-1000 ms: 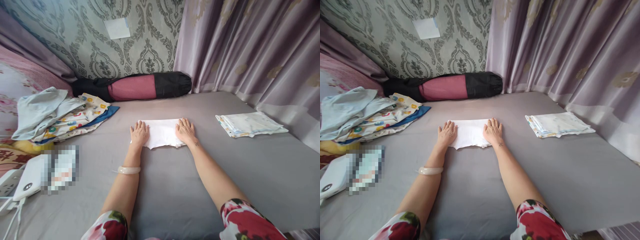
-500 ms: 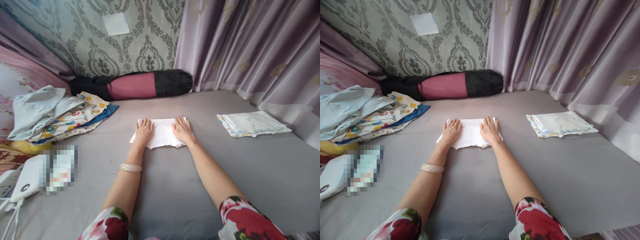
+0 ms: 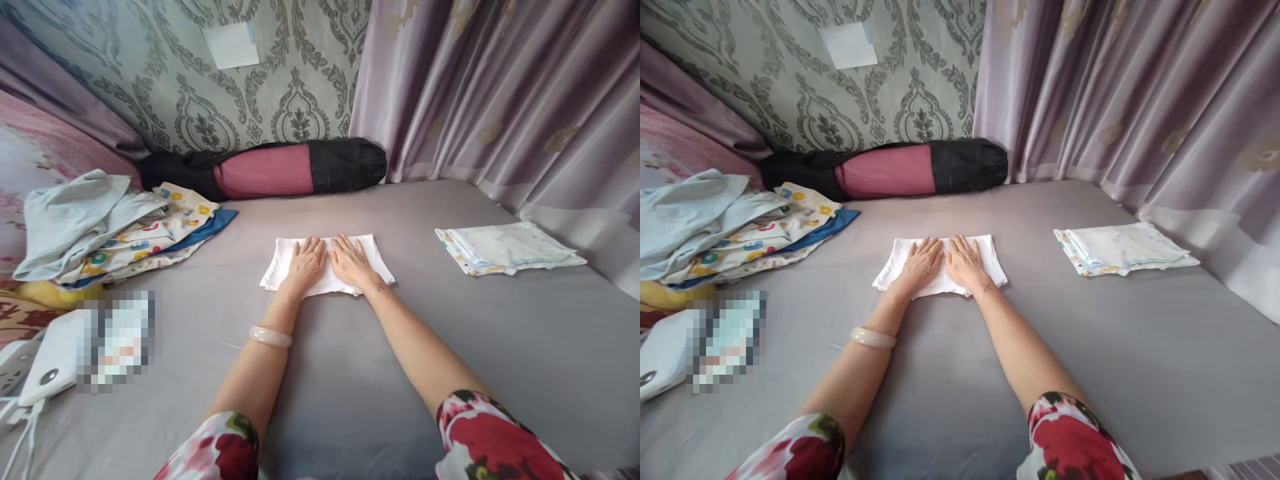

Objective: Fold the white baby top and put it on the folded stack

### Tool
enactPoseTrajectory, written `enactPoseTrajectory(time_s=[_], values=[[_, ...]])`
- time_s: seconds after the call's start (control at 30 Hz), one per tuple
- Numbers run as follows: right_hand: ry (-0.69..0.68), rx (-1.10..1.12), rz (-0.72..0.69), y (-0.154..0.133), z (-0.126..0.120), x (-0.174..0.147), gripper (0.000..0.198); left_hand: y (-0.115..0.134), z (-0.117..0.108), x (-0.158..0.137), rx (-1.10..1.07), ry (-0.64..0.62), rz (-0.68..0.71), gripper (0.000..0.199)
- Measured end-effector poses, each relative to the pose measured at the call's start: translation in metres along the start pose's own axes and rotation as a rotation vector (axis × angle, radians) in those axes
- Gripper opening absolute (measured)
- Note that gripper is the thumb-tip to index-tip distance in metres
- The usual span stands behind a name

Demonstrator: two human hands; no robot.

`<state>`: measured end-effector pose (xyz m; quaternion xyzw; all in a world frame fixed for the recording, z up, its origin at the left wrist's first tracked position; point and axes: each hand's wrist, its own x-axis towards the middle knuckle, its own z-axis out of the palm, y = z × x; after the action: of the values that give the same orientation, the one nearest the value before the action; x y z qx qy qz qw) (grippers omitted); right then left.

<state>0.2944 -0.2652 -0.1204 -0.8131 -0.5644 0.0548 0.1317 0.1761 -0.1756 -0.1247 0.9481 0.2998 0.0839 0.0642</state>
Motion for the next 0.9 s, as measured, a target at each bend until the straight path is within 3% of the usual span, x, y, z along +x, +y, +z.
enactPoseTrajectory(time_s=[0.43, 0.53, 0.7, 0.9], values=[[-0.053, -0.017, 0.022, -0.001, 0.002, 0.003, 0.056, -0.009, 0.003, -0.007, -0.050, 0.005, 0.056, 0.045], [-0.073, 0.001, 0.063, -0.018, 0.001, 0.004, 0.056, -0.024, -0.005, -0.020, -0.021, -0.004, 0.092, 0.047], [-0.014, -0.003, 0.018, -0.049, 0.012, 0.000, 0.057, -0.066, -0.016, -0.053, 0.016, 0.074, 0.071, 0.045], [0.071, -0.057, -0.005, -0.052, 0.024, -0.003, 0.056, -0.099, -0.008, -0.075, -0.109, 0.189, 0.018, 0.045]])
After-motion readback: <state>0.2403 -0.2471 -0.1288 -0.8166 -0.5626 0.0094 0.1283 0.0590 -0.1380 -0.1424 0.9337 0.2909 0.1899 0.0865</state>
